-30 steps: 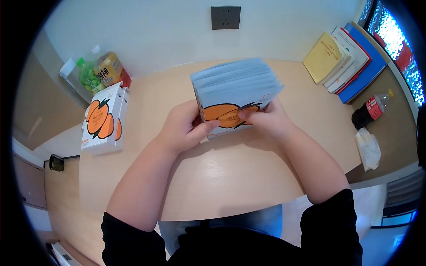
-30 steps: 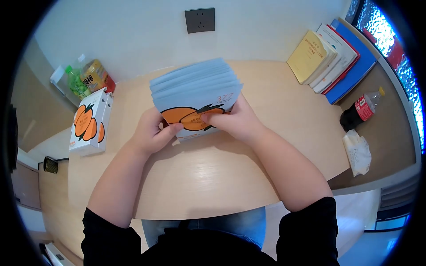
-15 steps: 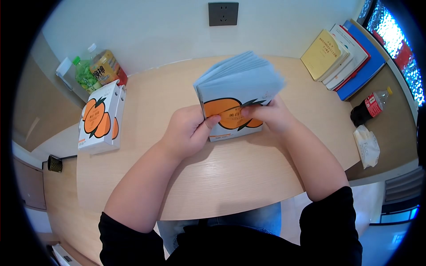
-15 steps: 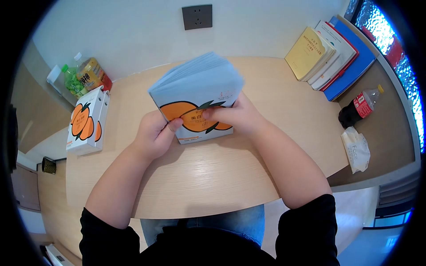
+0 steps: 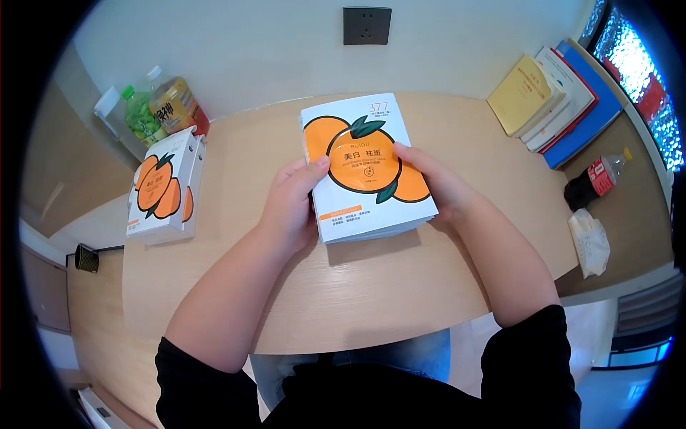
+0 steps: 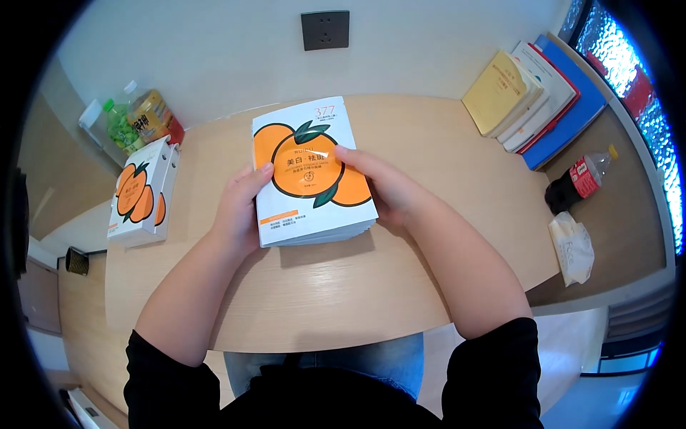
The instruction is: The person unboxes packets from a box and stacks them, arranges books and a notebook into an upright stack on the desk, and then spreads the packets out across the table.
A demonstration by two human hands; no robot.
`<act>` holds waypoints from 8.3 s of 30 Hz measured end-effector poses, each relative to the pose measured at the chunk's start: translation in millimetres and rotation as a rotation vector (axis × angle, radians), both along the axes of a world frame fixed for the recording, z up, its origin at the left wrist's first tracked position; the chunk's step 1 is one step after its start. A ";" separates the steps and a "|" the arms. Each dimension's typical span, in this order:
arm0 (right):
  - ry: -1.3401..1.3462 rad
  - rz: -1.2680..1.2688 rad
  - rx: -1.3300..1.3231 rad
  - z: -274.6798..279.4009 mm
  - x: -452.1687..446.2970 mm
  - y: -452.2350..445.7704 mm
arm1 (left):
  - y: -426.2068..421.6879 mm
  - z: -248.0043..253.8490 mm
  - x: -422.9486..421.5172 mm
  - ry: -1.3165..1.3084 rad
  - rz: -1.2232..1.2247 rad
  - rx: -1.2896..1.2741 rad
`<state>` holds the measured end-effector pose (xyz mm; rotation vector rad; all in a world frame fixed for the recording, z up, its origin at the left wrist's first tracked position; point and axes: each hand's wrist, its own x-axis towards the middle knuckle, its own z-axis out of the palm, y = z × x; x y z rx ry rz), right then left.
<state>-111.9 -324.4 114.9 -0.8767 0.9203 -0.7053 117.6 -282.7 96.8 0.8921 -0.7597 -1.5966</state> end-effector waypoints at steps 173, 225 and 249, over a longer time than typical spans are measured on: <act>-0.113 -0.178 -0.420 -35.8 223.9 -95.0 | -87.5 -17.3 132.9 -0.570 0.740 -0.176; -0.353 -0.174 -0.326 -28.5 208.1 -101.2 | -93.5 -39.4 139.6 -1.076 0.589 -0.192; -0.275 -0.090 -0.276 -31.5 206.9 -110.2 | -83.3 -16.9 126.1 -0.337 0.558 -0.251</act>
